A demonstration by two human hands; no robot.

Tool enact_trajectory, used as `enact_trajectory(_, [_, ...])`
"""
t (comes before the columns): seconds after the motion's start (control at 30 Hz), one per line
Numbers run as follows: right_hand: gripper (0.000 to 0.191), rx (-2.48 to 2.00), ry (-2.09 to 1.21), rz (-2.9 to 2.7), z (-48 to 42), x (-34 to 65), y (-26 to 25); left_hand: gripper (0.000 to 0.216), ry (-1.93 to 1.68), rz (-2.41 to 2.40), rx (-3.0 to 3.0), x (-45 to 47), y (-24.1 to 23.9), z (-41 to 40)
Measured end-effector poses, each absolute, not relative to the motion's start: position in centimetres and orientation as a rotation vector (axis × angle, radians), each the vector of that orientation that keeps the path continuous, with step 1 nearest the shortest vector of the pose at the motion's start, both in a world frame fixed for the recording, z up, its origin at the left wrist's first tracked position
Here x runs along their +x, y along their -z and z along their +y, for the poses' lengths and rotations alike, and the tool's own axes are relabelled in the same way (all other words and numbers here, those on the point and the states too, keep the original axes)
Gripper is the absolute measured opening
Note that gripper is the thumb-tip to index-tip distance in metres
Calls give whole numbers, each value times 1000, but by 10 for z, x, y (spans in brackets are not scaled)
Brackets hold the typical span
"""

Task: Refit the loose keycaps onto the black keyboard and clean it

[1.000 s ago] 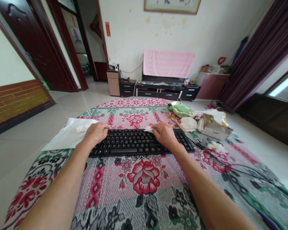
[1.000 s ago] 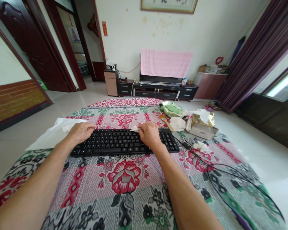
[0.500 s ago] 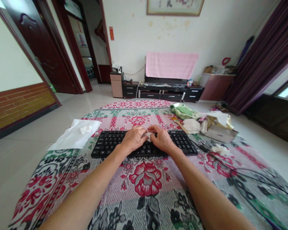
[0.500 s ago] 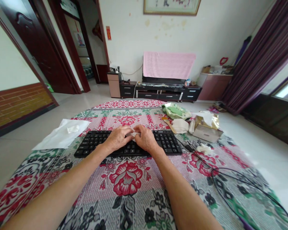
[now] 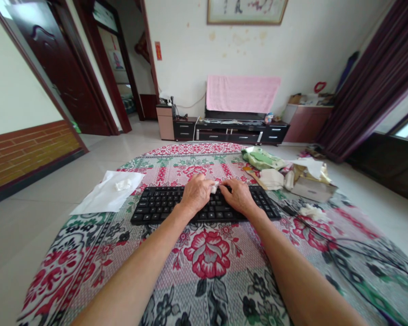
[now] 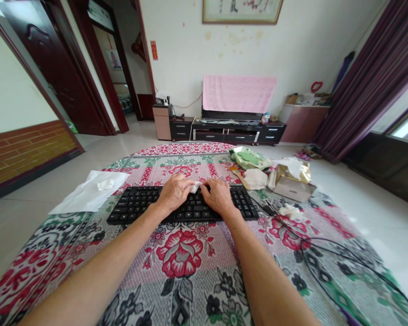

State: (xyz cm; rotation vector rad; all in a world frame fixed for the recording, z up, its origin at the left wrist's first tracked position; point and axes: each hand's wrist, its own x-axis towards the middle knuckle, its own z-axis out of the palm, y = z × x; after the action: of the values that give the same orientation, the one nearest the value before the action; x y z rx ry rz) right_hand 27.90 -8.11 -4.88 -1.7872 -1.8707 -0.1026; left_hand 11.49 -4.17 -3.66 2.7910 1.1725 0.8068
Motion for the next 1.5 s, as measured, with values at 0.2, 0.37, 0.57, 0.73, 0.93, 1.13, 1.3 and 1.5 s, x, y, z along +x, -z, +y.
enact_trajectory(0.2, [21,-1853,97,-1883,-84,276,46,26,-629,1227,2803,93,38,-33])
enact_trajectory(0.37, [23,-1886,126,-1885,-86,268,43,27,-477,1389,2760,41,33,-20])
enact_trajectory(0.57, [23,-1806,122,-1953,-89,252,43,27,-397,1659,2688,8,22,-17])
enact_trajectory(0.73, [25,-1737,136,-1998,-92,243,46,27,-564,1454,2739,40,31,-29])
enact_trajectory(0.93, [26,-1732,151,-2020,-92,241,47,29,-510,1553,2717,28,34,-24])
enact_trajectory(1.13, [25,-1743,137,-2013,-92,241,46,29,-422,2048,2450,-18,20,-16])
enact_trajectory(1.3, [24,-1738,154,-2008,-92,241,47,28,-615,1875,2508,2,27,-20])
enact_trajectory(1.5, [25,-1723,174,-2016,-91,242,50,30,-521,1657,2666,26,35,-27])
